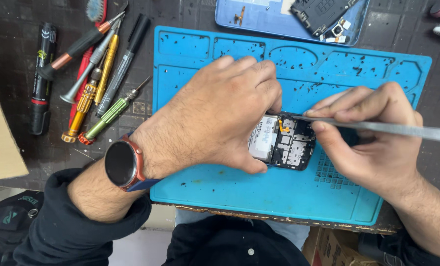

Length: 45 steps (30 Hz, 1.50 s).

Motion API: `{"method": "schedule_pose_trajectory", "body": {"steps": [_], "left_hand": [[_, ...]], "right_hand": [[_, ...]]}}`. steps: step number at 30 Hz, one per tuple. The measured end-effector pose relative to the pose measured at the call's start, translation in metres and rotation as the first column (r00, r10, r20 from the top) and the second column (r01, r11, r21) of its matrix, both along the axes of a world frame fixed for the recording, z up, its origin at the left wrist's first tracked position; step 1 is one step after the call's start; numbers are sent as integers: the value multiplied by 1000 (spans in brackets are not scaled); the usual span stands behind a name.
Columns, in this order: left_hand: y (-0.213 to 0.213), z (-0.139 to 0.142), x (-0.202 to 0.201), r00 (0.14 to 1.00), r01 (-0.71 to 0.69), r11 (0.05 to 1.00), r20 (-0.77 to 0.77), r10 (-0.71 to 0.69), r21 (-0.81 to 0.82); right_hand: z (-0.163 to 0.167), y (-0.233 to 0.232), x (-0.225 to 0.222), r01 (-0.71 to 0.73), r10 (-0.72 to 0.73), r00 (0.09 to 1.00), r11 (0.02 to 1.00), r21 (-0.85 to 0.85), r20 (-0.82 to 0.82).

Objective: The person unscrews screws on the back of a smartphone with a screwdriver, then uses a metal pry bar to pry open the back cover and lift internal components, working on a blue repair mat. They set the removed cover aside and continue prying at the battery and internal parts by hand and with the pry bar.

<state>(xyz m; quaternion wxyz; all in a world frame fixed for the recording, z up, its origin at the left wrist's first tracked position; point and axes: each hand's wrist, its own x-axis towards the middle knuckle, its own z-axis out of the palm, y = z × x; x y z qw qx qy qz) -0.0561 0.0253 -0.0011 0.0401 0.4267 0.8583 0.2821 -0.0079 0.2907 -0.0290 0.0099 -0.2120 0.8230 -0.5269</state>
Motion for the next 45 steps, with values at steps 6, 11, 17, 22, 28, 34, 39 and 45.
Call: {"method": "schedule_pose_trajectory", "body": {"steps": [6, 11, 17, 22, 28, 34, 39, 45], "left_hand": [[-1, -1, 1, 997, 14, 1000, -73, -16, -22], [-1, -2, 0, 991, 17, 999, -133, -21, -30], [0, -4, 0, 996, 20, 1000, -86, -21, -10], [1, -2, -1, 996, 14, 1000, -84, -14, -4], [1, -3, -1, 998, 5, 1000, -63, -6, -7], [1, -2, -2, 999, 2, 1000, -34, -2, -6], [0, -4, -1, 999, 3, 1000, -37, -3, 15], [0, -4, -2, 999, 5, 1000, -48, -4, 19]], "right_hand": [[3, -8, 2, 6, 4, 992, 997, 78, -123], [7, -13, 1, -16, 45, 978, 989, 146, -203], [7, -13, 0, 17, -5, 992, 996, 91, -129], [8, -8, -7, -5, 7, 999, 999, 51, -32], [9, -4, -14, -43, 41, 998, 997, 59, 38], [6, -2, -18, -74, 69, 993, 996, 46, 94], [2, -1, -10, -9, 34, 981, 991, -131, 191], [2, -1, -10, 10, 9, 983, 995, -104, 185]]}}
